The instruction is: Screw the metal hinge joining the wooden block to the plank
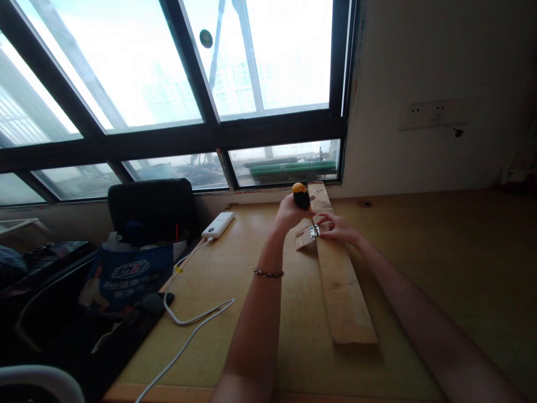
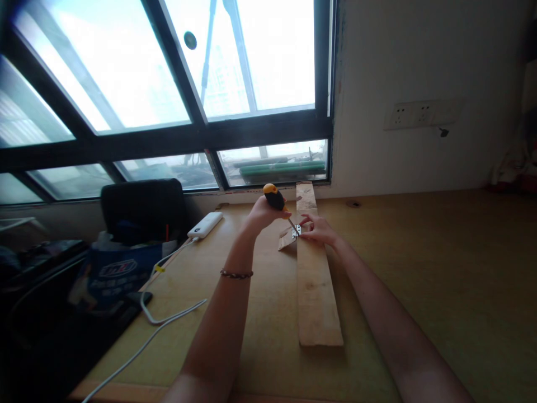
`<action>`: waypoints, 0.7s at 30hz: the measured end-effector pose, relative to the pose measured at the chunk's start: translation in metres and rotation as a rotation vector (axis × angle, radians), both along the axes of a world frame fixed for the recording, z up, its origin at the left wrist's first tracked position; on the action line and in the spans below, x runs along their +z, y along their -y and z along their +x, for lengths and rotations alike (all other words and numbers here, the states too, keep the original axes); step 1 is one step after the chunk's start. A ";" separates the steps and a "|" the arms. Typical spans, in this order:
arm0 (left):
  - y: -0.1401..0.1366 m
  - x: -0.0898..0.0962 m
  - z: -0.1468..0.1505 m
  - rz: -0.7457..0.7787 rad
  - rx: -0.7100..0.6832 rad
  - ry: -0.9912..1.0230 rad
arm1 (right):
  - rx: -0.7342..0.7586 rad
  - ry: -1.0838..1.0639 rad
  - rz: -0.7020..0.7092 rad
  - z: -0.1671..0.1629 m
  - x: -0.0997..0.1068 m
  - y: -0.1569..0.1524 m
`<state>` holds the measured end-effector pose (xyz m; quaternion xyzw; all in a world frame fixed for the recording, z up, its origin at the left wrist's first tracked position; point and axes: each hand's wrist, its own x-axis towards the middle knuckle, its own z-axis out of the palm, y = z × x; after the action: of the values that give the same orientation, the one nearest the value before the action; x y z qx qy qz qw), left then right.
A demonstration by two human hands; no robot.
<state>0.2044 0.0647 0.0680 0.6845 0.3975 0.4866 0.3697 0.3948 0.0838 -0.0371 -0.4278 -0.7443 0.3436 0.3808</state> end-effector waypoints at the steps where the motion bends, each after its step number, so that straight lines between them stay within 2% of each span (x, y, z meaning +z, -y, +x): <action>1: 0.000 0.000 0.000 0.003 0.001 0.000 | 0.006 -0.003 -0.003 0.000 0.000 0.000; 8: -0.003 -0.001 -0.003 -0.027 -0.032 -0.009 | 0.031 -0.046 -0.015 0.001 -0.004 -0.004; 18: 0.005 0.002 0.003 -0.143 -0.219 0.152 | 0.029 -0.040 0.021 0.001 -0.006 -0.005; 21: 0.008 0.002 0.007 -0.152 -0.203 0.199 | 0.026 -0.024 0.023 0.001 -0.003 -0.003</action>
<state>0.2119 0.0569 0.0698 0.6397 0.3232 0.4807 0.5052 0.3954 0.0869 -0.0401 -0.4093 -0.7490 0.3452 0.3902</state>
